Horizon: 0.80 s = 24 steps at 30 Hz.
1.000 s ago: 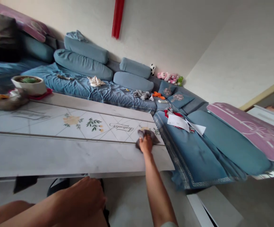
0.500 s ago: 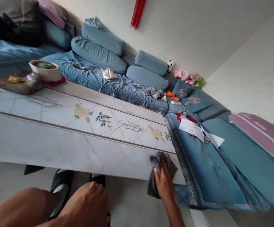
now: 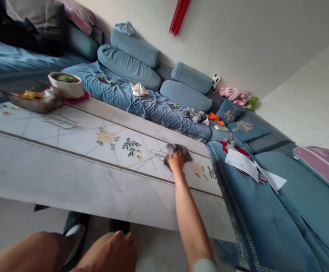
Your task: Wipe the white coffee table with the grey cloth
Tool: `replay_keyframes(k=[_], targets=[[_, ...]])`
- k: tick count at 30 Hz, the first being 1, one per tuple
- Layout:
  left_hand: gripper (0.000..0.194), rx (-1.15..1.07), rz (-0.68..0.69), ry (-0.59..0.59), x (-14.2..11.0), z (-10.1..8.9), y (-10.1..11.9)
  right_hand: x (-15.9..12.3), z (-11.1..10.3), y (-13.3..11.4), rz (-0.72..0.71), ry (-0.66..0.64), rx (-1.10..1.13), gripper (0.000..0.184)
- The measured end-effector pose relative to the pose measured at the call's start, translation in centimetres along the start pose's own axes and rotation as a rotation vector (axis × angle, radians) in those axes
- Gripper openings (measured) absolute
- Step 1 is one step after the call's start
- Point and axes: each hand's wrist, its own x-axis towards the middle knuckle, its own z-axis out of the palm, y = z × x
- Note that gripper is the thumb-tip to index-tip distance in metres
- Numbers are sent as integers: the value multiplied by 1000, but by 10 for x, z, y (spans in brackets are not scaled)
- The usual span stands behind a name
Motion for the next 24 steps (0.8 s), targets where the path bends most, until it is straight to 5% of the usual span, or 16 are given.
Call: replay_keyframes(k=[4,6,8,11,14,17,19,21,24], targets=[[18,71,77,-207,11,-56,9,-58,36,-115,-367,-46,121,60],[31,89,84,-289,18,-81,17,-100,39,-143,-530,-50,199,63],[42,106,84,-325,23,-95,24,-140,34,-144,-636,-49,259,63],[38,140,103,-297,22,-99,28,-192,21,-95,-657,-52,274,61],[25,182,131,-185,12,-98,27,-222,12,-3,-529,-17,249,61],[26,235,155,-62,0,-99,25,-218,1,91,-270,25,211,78],[28,275,133,-101,-2,-97,25,-196,-11,130,-96,33,164,95],[29,296,94,-162,1,-91,26,-163,-22,137,54,28,102,100],[26,205,93,-93,9,-75,24,-108,-26,89,172,40,44,89]])
